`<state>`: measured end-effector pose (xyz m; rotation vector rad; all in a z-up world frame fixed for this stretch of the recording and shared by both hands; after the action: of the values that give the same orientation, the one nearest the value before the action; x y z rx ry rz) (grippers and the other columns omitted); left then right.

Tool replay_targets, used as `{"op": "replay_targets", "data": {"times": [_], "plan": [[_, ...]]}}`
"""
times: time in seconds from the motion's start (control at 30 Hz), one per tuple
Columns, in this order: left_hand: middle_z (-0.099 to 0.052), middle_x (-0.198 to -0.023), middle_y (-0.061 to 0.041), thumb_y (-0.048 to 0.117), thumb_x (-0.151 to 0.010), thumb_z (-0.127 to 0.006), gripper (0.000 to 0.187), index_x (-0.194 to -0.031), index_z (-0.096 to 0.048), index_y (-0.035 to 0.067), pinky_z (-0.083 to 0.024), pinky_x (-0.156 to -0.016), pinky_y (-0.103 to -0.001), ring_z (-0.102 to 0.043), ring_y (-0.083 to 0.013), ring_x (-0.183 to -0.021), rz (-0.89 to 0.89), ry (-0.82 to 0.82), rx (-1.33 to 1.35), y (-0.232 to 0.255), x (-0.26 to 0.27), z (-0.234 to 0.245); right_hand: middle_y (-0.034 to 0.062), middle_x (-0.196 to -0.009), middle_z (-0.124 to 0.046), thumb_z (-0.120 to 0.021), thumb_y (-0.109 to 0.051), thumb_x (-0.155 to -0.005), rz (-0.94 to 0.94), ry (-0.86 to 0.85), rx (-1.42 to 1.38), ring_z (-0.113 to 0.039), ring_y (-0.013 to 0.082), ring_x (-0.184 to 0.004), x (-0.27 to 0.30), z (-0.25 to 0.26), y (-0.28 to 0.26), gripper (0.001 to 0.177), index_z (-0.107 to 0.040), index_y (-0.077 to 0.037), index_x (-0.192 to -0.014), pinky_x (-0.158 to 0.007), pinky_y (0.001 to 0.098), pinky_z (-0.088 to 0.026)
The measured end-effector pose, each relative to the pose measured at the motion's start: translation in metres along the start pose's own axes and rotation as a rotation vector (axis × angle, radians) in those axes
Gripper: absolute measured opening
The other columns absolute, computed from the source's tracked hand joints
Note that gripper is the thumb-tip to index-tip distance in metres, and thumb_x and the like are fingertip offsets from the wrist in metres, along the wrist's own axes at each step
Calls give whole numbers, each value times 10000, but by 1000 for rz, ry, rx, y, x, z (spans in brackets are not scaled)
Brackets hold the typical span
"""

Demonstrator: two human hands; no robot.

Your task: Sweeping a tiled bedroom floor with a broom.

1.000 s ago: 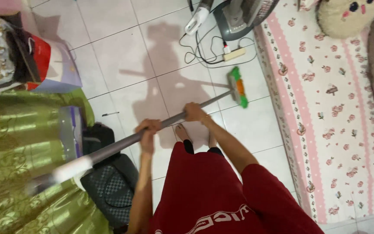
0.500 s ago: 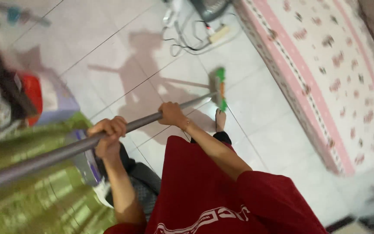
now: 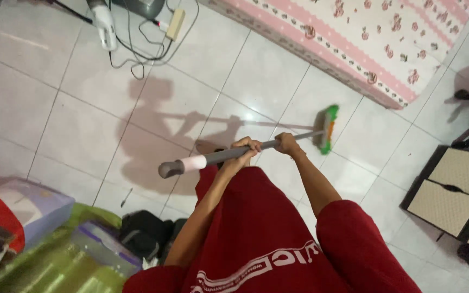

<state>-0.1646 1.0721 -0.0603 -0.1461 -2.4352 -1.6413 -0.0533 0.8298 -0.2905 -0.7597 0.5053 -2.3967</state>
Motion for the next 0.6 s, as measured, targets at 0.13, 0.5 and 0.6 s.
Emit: {"op": "replay_targets", "data": {"times": [0.13,0.5,0.6], "plan": [[-693,-995,-83,60,-931,-636,40,-933,-663,30,-539,-899,-307,-640,-172,-954,-80,106,-58,-11,70,43,231,-905,-748,-816,-243,-712,103,-42,-90,-703,385,-834,-1,-39,-64,353,-783,-6,-971,-827,477,-541],[-583,-620,-44,129,-846,-641,223,-665,-516,100,-515,-763,-337,-639,-181,-678,-552,458,-417,169,210,25,195,-859,-709,-745,-28,-628,449,-161,-313,-702,365,-844,52,48,-323,163,-697,35,-771,-778,426,-565],[-601,-612,8,226,-912,-675,326,-640,-523,130,-492,-660,-309,-662,-143,-644,-603,436,-428,174,205,13,215,-876,-712,-737,-109,-750,323,-322,-237,-717,365,-825,70,99,-331,151,-722,27,-813,-795,416,-565]]}}
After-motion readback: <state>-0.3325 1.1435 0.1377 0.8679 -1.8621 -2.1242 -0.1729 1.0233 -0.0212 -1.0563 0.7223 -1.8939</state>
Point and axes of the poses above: each hand's wrist, its own x-axis away from the middle knuckle, its own z-axis out of the back of the hand, y = z × x, the point moved 3 cm from there along -x, towards the middle knuckle
